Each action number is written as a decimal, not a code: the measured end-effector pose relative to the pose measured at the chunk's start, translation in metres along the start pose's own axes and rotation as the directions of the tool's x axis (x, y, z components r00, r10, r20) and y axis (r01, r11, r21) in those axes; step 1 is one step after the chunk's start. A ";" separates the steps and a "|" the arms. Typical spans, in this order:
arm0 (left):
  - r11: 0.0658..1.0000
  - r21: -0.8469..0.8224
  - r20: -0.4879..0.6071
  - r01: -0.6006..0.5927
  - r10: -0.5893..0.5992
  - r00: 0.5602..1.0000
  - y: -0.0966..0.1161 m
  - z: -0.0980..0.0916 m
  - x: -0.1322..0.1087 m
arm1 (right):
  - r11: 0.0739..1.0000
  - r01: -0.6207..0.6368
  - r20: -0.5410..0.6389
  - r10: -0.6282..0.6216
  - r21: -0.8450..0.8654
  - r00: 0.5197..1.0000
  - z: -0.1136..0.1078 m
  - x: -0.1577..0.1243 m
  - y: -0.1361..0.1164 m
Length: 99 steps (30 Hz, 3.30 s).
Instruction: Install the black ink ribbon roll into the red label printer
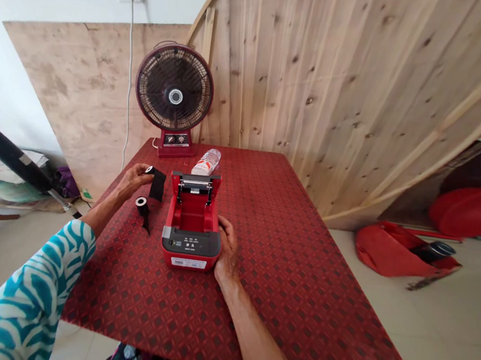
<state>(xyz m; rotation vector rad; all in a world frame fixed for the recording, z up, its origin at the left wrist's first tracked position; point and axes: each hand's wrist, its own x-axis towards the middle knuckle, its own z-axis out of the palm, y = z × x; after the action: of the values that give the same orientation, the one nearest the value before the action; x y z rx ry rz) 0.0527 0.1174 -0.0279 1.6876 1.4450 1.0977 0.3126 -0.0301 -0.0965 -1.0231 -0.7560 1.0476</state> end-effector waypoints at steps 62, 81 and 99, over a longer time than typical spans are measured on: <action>0.937 0.289 -0.141 -0.195 0.243 0.960 -0.025 0.002 -0.124 | 0.998 0.033 0.036 -0.036 0.062 0.999 0.002 0.003 0.004; 0.993 0.054 -0.163 0.104 -0.094 0.982 -0.033 -0.001 -0.096 | 0.999 0.014 0.025 -0.016 0.053 1.000 0.000 0.002 0.004; 0.980 0.049 -0.025 -0.194 0.195 0.980 0.072 -0.010 -0.152 | 0.996 0.080 0.019 -0.080 0.027 0.997 0.003 0.005 0.006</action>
<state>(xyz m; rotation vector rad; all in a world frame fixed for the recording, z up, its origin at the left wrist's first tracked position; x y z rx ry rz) 0.0686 -0.0449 0.0124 1.8851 1.3541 1.2057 0.3097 -0.0237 -0.1005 -0.9535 -0.7909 0.9976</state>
